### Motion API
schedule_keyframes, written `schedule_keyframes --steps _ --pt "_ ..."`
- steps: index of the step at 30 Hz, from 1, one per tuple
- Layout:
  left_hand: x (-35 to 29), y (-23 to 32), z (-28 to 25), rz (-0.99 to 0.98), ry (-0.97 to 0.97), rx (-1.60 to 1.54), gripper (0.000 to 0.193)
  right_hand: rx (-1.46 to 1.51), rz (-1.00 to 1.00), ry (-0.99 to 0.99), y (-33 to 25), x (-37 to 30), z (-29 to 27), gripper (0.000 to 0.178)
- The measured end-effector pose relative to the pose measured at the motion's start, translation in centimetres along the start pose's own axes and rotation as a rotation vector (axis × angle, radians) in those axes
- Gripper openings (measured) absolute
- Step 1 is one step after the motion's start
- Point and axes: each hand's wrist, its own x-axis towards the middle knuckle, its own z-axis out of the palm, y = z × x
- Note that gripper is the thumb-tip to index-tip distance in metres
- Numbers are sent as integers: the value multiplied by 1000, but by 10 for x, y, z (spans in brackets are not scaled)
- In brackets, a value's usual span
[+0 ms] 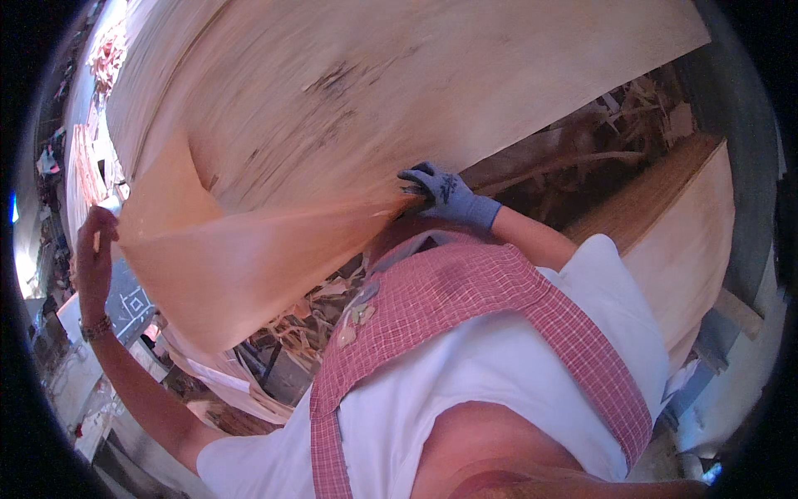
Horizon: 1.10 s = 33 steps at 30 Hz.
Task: The person repairs holes and defects in thin wood veneer sheets by cutting patches from scrap strips and securing them with tape.
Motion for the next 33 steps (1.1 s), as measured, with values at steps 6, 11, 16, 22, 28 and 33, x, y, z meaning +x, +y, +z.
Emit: schedule_keyframes --steps 6,11,16,22,28,33 --pt "23 33 79 105 -253 -246 43 -28 60 -112 -11 26 22 37" --pt "3 112 218 166 -881 -177 95 142 134 -76 -33 22 -1 32" --pt "-47 63 312 133 -1385 -563 87 131 162 -24 -16 20 -4 30" --pt "-39 82 288 209 -1462 -606 38 157 189 81 8 17 9 34" --pt "23 89 226 459 -1202 -101 22 368 153 178 7 -26 -48 35" --pt "79 142 131 286 -1002 160 23 54 274 183 87 -97 -57 32"
